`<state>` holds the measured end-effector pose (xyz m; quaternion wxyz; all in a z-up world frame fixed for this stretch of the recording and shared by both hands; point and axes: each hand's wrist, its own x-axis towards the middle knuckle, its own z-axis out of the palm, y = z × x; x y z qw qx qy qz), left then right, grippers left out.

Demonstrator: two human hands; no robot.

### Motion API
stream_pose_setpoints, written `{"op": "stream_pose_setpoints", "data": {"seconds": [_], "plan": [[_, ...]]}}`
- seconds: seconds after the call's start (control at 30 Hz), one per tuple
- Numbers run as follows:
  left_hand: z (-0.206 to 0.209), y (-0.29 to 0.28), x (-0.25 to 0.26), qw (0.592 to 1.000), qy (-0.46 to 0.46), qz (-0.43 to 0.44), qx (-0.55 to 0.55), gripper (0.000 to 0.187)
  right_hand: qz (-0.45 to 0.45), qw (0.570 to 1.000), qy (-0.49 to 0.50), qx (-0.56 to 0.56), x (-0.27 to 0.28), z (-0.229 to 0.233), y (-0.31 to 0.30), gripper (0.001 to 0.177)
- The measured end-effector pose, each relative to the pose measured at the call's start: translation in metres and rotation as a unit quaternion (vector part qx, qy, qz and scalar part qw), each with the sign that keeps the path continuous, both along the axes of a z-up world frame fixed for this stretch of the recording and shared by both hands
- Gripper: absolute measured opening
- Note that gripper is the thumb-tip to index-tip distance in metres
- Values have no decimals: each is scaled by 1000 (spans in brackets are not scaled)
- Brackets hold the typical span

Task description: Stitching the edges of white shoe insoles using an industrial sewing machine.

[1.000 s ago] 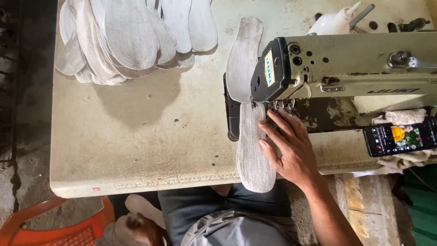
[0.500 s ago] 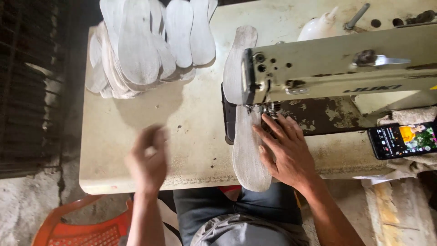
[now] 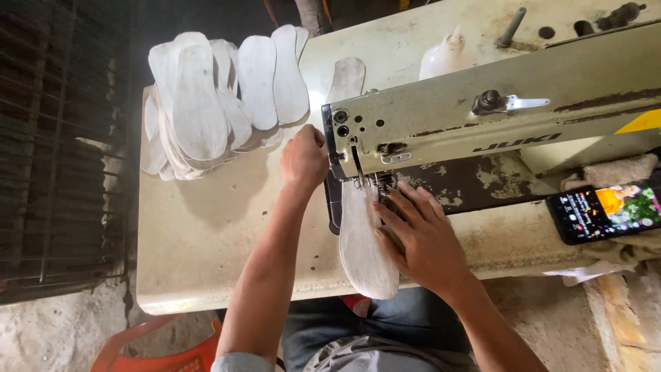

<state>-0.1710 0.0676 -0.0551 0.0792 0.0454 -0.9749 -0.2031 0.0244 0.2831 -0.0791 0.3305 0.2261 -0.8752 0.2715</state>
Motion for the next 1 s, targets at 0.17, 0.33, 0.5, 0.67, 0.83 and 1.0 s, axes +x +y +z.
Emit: {"op": "stream_pose_setpoints", "data": {"seconds": [0.17,0.33,0.5,0.67,0.83,1.0], "plan": [[13,7,-1,999,12,-3,37,22,2,1000,9,15,-1,-3,0,38],[90,-8,35,991,122,-13,56,30,-12,999,23,22,-3,-9,1,39],[139,-94,29,952,303,14,39,26,-29,998,20,46,-6,-13,0,37],[153,-166,52,940,328,92,39,20,20,997,-18,72,0,-1,5,49],[106,-217,136,844,527,98,35,9,43,996,-17,73,0,1,3,49],[-35,-296,240,768,595,237,9,26,27,996,-21,87,-4,-8,2,53]]}}
